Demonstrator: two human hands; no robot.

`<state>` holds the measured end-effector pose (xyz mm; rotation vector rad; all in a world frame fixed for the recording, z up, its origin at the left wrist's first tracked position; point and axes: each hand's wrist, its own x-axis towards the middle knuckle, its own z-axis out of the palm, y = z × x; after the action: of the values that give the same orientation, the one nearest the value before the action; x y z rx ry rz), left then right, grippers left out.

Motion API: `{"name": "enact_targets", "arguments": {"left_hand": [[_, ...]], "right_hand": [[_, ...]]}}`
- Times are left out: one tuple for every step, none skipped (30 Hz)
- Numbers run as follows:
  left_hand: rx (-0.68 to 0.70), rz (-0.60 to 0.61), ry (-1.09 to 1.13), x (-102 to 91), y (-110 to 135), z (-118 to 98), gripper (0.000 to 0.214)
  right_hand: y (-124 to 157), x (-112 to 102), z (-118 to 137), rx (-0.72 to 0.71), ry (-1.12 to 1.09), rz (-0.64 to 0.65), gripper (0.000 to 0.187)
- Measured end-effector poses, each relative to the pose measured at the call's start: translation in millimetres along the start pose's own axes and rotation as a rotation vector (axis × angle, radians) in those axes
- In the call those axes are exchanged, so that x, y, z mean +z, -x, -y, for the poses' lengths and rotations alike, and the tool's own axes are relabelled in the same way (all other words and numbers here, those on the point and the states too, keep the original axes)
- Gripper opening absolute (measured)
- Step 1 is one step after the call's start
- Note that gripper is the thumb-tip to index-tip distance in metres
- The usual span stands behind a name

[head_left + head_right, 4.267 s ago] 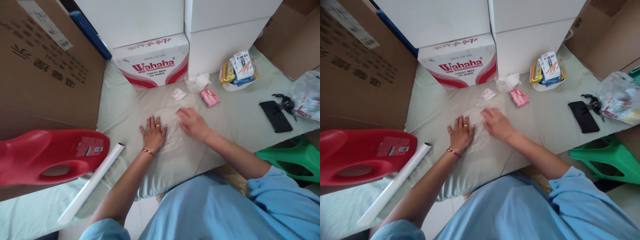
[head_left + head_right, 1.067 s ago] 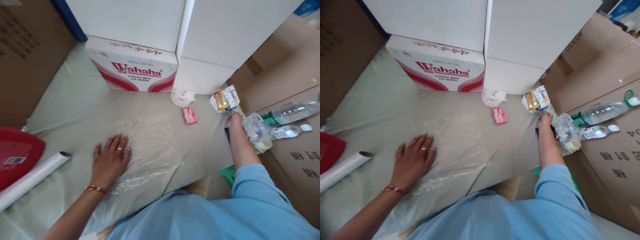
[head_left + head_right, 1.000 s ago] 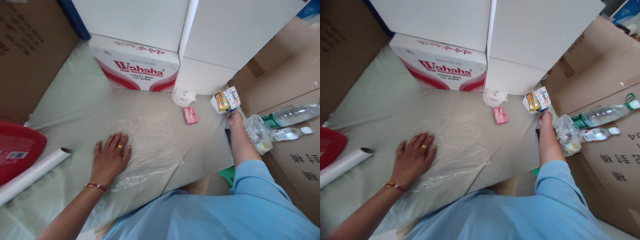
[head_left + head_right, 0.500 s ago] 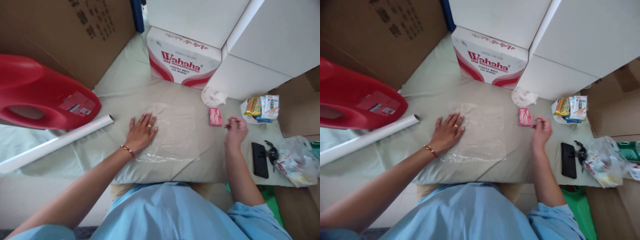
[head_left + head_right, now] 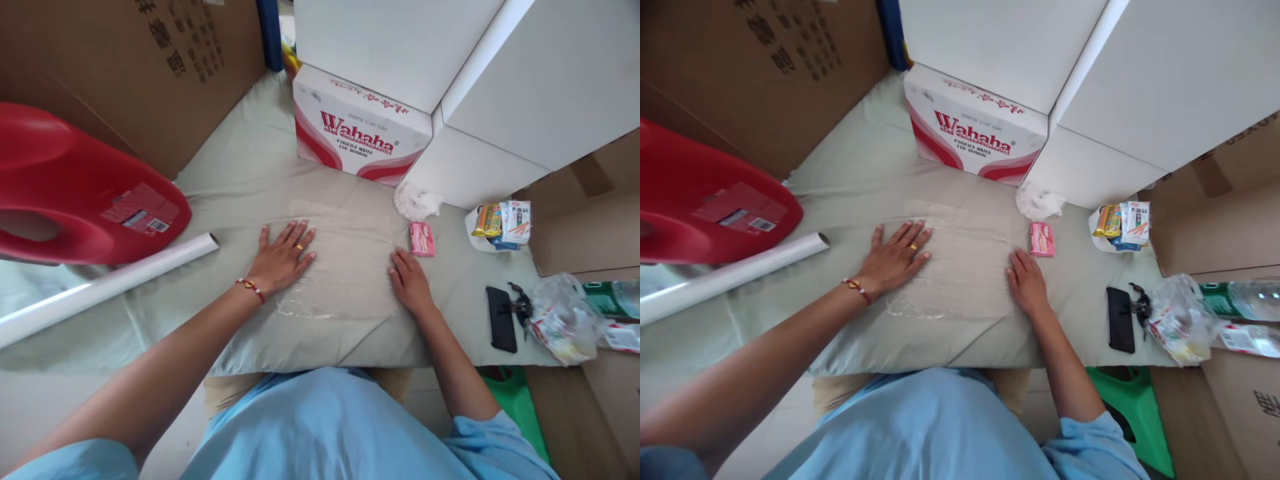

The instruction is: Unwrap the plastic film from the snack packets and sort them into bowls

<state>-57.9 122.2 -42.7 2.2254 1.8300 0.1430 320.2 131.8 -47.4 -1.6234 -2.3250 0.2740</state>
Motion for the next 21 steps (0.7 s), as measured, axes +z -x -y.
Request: {"name": "enact_targets", "arguments": {"left_hand": [[0.004, -0.006, 0.002, 0.2, 0.1, 0.0, 0.066], [0.007, -0.012, 0.002, 0.3, 0.1, -0.4, 0.066], [0.009, -0.018, 0.001, 0.3, 0.0, -1.1, 0.067], [0.009, -0.023, -0.001, 0.2, 0.0, -1.9, 0.067], [0.007, -0.028, -0.004, 0.1, 0.1, -2.8, 0.067], [0.004, -0.031, -0.007, 0.0, 0.4, -3.6, 0.067], [0.001, -0.033, -0.01, -0.2, 0.7, -4.2, 0.066], [-0.001, -0.033, -0.012, -0.3, 1.0, -4.5, 0.066], [-0.002, -0.034, -0.013, -0.4, 1.4, -4.7, 0.066], [-0.002, -0.036, -0.013, -0.3, 1.7, -4.7, 0.065], [-0.001, -0.041, -0.013, -0.1, 2.0, -4.5, 0.065], [0.0, -0.048, -0.012, 0.3, 2.2, -4.1, 0.065], [0.001, -0.058, -0.01, 0.7, 2.4, -3.8, 0.065], [0.003, -0.066, -0.006, 1.2, 2.4, -3.3, 0.064], [0.004, -0.072, -0.002, 1.6, 2.4, -2.9, 0.064], [0.007, -0.076, 0.002, 2.1, 2.4, -2.5, 0.064], [0.009, -0.08, 0.005, 2.4, 2.4, -2.2, 0.064], [0.011, -0.084, 0.006, 2.7, 2.3, -2.0, 0.064], [0.011, -0.089, 0.008, 3.0, 2.3, -1.9, 0.064], [0.011, -0.093, 0.009, 3.2, 2.4, -1.8, 0.063], [0.011, -0.095, 0.009, 3.4, 2.6, -1.8, 0.063]], "right_hand": [[5.3, -3.3, -10.8, 0.034, -0.004, -0.073, 0.05], [8.3, -5.6, -20.3, 0.07, -0.001, -0.159, 0.049], [8.6, -6.9, -28.9, 0.102, 0.008, -0.243, 0.048], [6.1, -7.2, -36.7, 0.126, 0.019, -0.316, 0.049], [1.0, -6.6, -43.7, 0.149, 0.032, -0.372, 0.053], [-6.3, -5.1, -49.7, 0.179, 0.046, -0.412, 0.058], [-15.1, -3.0, -54.7, 0.221, 0.059, -0.438, 0.064], [-24.8, -0.6, -58.3, 0.27, 0.071, -0.45, 0.068], [-34.6, 1.9, -60.3, 0.319, 0.081, -0.448, 0.071], [-43.9, 4.2, -60.8, 0.361, 0.088, -0.43, 0.073], [-52.3, 6.2, -60.0, 0.392, 0.095, -0.395, 0.073], [-59.4, 7.5, -58.2, 0.409, 0.106, -0.348, 0.073], [-65.0, 8.0, -55.9, 0.419, 0.122, -0.299, 0.073], [-68.9, 7.6, -53.8, 0.425, 0.144, -0.256, 0.072], [-71.2, 6.4, -52.3, 0.429, 0.172, -0.224, 0.07], [-71.6, 4.3, -52.0, 0.433, 0.202, -0.205, 0.067], [-70.4, 1.5, -53.2, 0.437, 0.231, -0.198, 0.064], [-67.8, -1.8, -56.1, 0.444, 0.258, -0.199, 0.061], [-64.2, -5.4, -60.7, 0.456, 0.282, -0.206, 0.059], [-60.3, -9.0, -66.9, 0.476, 0.303, -0.215, 0.058], [-56.8, -12.7, -74.3, 0.507, 0.321, -0.224, 0.058]]}}
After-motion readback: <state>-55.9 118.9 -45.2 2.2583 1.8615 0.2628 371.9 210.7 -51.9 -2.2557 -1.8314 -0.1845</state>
